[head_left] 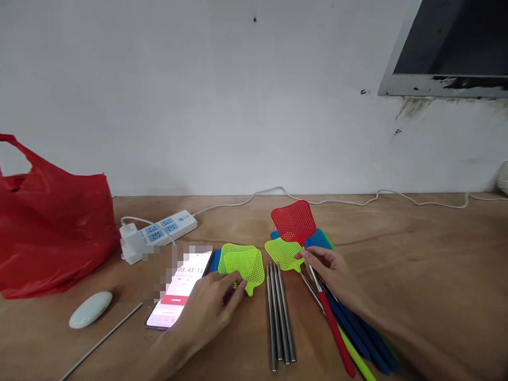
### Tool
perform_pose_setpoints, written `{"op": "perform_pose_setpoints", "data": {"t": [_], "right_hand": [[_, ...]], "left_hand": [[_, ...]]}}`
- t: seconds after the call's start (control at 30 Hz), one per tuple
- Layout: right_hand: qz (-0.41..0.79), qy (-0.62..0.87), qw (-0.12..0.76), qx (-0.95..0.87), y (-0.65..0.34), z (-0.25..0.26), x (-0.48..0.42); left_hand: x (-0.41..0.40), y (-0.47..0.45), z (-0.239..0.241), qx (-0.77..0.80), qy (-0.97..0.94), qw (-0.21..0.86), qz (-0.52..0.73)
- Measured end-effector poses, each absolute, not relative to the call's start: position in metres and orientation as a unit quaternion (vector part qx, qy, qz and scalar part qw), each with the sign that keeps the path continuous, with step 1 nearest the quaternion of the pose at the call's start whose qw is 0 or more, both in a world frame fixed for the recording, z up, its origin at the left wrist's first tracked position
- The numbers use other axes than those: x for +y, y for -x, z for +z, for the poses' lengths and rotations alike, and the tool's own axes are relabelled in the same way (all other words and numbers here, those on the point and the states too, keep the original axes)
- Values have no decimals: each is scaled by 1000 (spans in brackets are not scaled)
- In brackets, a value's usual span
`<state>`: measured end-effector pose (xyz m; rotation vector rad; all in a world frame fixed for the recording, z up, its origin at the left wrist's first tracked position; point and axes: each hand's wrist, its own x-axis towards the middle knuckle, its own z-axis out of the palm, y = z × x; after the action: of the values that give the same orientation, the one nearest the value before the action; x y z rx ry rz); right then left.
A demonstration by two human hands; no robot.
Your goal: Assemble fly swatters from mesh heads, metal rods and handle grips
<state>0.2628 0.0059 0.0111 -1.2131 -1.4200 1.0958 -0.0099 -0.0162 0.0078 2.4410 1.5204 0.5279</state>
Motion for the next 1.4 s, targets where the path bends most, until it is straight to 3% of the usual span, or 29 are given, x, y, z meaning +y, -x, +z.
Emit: {"op": "perform_pose_setpoints", "data": {"t": [0.1, 0.23, 0.53, 0.67, 0.9, 1.13, 1.4], "right_hand": [[366, 498, 443, -650, -263, -1, 7], [144, 554, 339, -747, -271, -19, 11], [-93, 579, 245, -772, -278, -17, 5], [-80, 506, 256, -820, -272, -8, -5], [66, 398, 210, -891, -253, 0, -26], [98, 392, 187, -895, -249, 0, -27], [98, 412, 219, -879, -251, -3, -24]], "left_hand": [[-13, 12, 8, 542, -814, 85, 192], [-11, 12, 11, 567, -796, 78, 197], [-11, 9, 8, 561, -809, 70, 160], [-12, 9, 10, 560, -815, 54, 141], [-13, 11, 12, 559, -819, 45, 121], [-11, 13, 12, 596, -798, 8, 96], [-10, 11, 13, 622, -781, -53, -8]]}}
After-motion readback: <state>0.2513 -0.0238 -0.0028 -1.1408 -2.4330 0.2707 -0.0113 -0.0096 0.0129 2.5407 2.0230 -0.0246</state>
